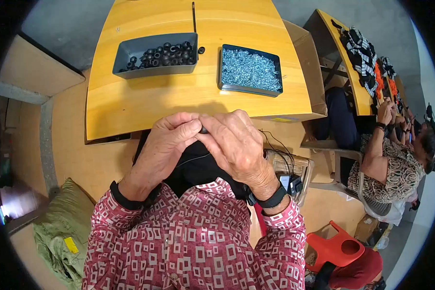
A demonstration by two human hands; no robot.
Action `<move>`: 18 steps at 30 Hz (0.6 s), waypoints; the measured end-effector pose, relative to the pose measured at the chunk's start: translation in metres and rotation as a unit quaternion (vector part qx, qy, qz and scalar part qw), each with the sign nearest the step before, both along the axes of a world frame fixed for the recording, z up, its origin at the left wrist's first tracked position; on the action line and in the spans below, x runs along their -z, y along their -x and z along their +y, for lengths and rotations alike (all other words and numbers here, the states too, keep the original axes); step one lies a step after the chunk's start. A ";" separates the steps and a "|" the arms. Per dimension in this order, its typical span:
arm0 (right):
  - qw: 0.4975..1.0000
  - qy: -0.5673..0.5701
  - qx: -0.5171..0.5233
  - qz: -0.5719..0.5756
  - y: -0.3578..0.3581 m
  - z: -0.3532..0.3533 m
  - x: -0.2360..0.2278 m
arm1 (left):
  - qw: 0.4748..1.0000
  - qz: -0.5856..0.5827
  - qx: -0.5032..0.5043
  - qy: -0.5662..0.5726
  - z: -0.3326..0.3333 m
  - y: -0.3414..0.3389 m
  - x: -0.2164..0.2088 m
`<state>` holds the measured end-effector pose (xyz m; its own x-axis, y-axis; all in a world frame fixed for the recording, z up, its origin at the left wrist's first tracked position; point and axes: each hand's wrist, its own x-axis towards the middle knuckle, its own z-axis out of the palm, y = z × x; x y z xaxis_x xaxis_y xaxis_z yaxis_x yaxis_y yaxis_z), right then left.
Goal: The person assembles small parts by taking black plastic pieces and small metal springs from trays, inserting the springs into the plastic pieces by hand, and placing the assembled parts into a box.
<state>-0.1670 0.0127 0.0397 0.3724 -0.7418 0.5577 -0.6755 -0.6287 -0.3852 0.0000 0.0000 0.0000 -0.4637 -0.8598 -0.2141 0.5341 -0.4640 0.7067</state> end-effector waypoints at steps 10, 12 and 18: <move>0.998 -0.005 -0.006 -0.066 -0.001 -0.002 0.007 | 0.999 0.011 0.031 -0.034 -0.002 -0.005 -0.003; 0.996 -0.037 -0.020 -0.073 0.000 -0.003 0.008 | 0.999 0.016 0.039 -0.034 -0.001 -0.005 -0.001; 1.000 0.030 -0.009 0.002 0.003 0.001 0.005 | 0.999 0.031 -0.011 -0.014 0.004 0.000 0.004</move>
